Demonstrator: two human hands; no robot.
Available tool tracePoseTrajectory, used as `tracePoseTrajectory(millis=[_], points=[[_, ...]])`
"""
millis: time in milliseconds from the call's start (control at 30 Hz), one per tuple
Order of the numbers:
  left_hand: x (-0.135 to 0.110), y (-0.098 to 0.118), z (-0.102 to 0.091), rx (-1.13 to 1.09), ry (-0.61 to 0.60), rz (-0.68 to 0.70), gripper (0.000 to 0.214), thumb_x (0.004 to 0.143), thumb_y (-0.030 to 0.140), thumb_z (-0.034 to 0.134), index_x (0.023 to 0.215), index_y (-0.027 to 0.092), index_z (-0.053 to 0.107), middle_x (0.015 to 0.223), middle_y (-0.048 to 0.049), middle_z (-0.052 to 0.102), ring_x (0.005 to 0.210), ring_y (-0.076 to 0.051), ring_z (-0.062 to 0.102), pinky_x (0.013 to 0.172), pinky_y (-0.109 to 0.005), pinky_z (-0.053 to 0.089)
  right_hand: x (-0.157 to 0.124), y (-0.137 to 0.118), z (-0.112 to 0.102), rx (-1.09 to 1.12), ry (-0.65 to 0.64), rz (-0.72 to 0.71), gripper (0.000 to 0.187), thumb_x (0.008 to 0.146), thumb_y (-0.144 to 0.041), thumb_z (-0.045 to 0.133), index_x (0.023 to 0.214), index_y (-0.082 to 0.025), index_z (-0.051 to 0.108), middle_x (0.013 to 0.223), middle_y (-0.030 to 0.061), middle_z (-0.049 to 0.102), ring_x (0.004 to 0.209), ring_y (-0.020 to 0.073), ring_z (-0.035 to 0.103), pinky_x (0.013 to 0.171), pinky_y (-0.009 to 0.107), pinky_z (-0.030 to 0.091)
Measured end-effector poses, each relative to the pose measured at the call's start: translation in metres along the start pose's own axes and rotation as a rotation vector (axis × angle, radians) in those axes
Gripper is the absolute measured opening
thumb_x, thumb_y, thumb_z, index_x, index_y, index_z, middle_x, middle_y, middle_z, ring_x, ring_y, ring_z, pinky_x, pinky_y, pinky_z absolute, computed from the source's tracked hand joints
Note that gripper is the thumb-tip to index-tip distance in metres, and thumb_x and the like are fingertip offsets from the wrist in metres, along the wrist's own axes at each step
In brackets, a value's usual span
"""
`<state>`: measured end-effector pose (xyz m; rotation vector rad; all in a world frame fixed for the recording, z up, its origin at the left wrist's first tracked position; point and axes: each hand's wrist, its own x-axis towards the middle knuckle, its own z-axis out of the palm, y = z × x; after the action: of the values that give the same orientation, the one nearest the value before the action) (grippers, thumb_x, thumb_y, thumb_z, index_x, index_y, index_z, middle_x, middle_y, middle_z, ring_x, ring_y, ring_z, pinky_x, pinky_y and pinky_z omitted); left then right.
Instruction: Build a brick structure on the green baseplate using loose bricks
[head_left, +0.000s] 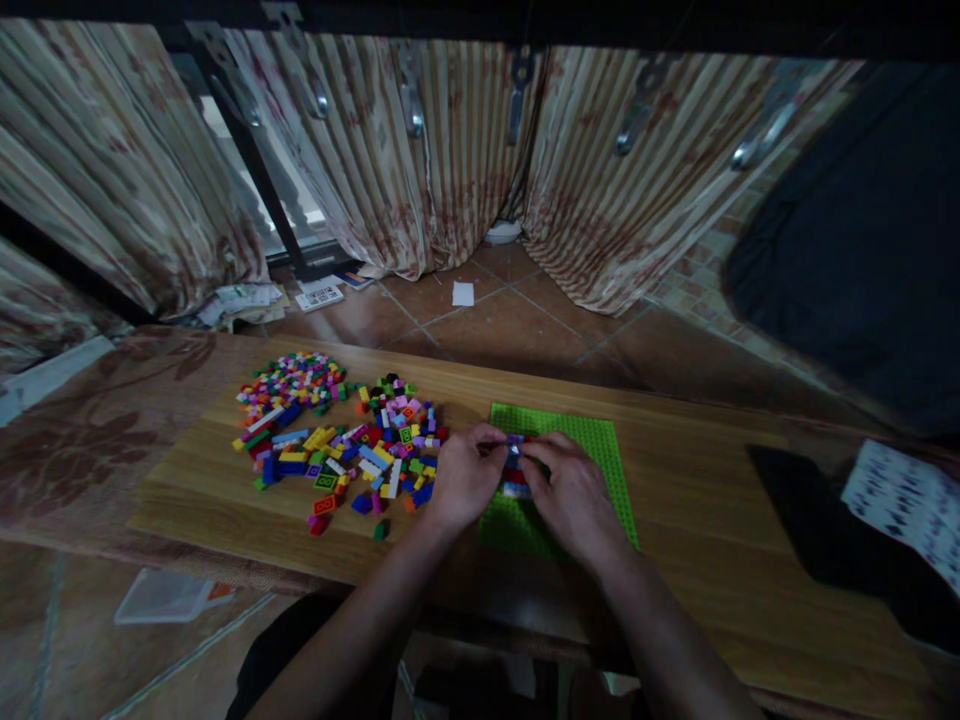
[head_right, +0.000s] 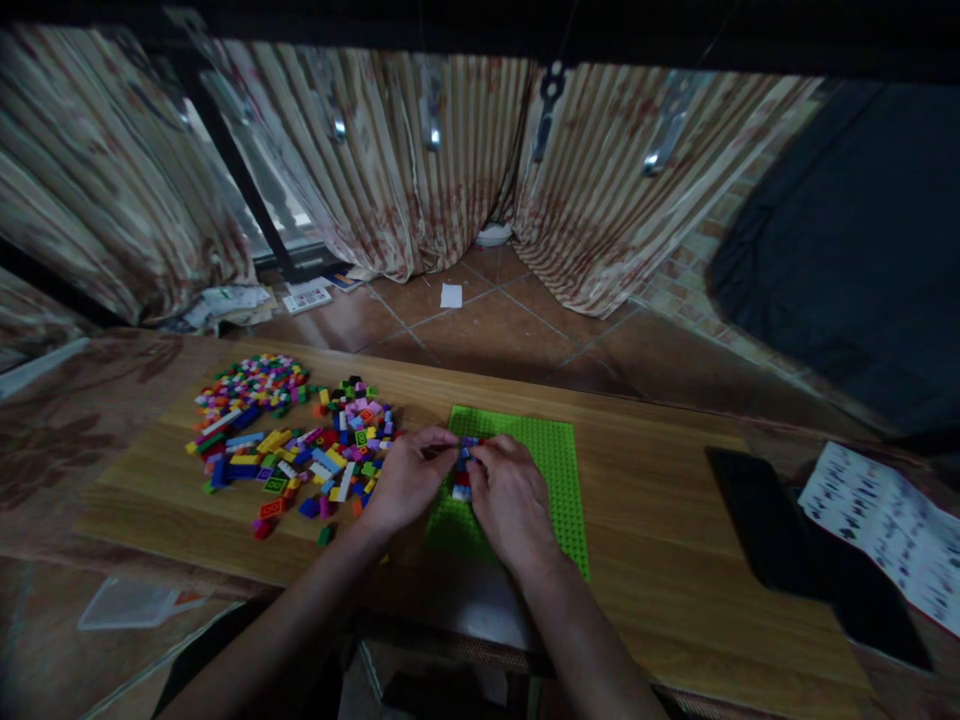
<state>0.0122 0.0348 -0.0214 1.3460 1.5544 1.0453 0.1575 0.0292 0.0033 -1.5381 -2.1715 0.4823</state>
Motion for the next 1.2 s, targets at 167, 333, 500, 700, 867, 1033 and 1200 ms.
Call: tracePoseTrajectory(millis=[167,333,500,700,867,1033,1200], points=[[-0.0017,-0.0003,0.0019,0.058,0.037,0.043,0.017,0.082,0.011,0.056,0.084,0.017,0.071,0.085,-0.0028,0.075,0.079,-0.015,0.069,0.074,-0.023,0.053,0.0002,0.0016,0.0028,-0.003,0.012,-0.009,0.023,0.09,-0.015,0.051,0.096,-0.019,0.073,0.101,0.008,0.067,0.095,0.0224,0.061,0.087,0.035,0.048],[-0.0043,-0.0002,0.0044,0.212,0.043,0.076,0.02,0.083,0.011,0.055,0.091,0.02,0.071,0.09,-0.0026,0.076,0.084,-0.016,0.071,0.078,-0.025,0.053,-0.0002,0.0022,0.0026,-0.031,0.002,-0.009,0.024,0.089,-0.016,0.051,0.097,-0.019,0.073,0.102,0.0085,0.067,0.095,0.0227,0.061,0.087,0.036,0.049],[-0.0058,-0.0011,0.0048,0.251,0.025,0.09,0.02,0.083,0.012,0.055,0.093,0.021,0.07,0.091,-0.0025,0.076,0.085,-0.016,0.071,0.079,-0.026,0.054,-0.0005,0.0034,0.003,-0.06,0.02,0.001,0.024,0.09,-0.017,0.05,0.096,-0.021,0.073,0.101,0.0079,0.067,0.095,0.0226,0.061,0.086,0.036,0.049],[-0.0056,0.001,0.0049,0.255,0.004,0.073,0.02,0.083,0.013,0.055,0.092,0.02,0.071,0.093,-0.0035,0.076,0.085,-0.017,0.07,0.079,-0.026,0.054,0.0022,0.0023,0.0026,-0.078,0.023,0.038,0.024,0.092,-0.02,0.05,0.095,-0.021,0.074,0.098,0.0077,0.067,0.094,0.0224,0.061,0.086,0.034,0.048],[-0.0056,0.0021,0.0035,0.231,0.015,0.079,0.02,0.084,0.015,0.053,0.093,0.02,0.071,0.094,-0.004,0.076,0.087,-0.017,0.07,0.08,-0.026,0.053,0.0024,0.0016,0.0029,-0.104,0.022,0.034,0.025,0.093,-0.022,0.05,0.088,-0.021,0.075,0.098,0.0076,0.066,0.092,0.0223,0.061,0.083,0.034,0.048],[-0.0062,0.0063,0.0027,0.224,0.014,0.055,0.02,0.084,0.013,0.054,0.092,0.019,0.071,0.093,-0.0041,0.076,0.086,-0.017,0.071,0.08,-0.026,0.053,0.0015,0.003,0.005,-0.109,0.05,0.014,0.027,0.093,-0.022,0.049,0.085,-0.021,0.075,0.096,0.0071,0.066,0.09,0.0218,0.06,0.082,0.033,0.047],[-0.007,0.0063,0.0031,0.239,0.025,0.055,0.02,0.084,0.014,0.054,0.092,0.02,0.071,0.091,-0.0038,0.076,0.083,-0.017,0.07,0.077,-0.025,0.053,0.0016,0.0033,0.0062,-0.124,0.067,0.008,0.026,0.093,-0.023,0.05,0.084,-0.022,0.074,0.097,0.0067,0.066,0.09,0.022,0.061,0.08,0.033,0.047]])
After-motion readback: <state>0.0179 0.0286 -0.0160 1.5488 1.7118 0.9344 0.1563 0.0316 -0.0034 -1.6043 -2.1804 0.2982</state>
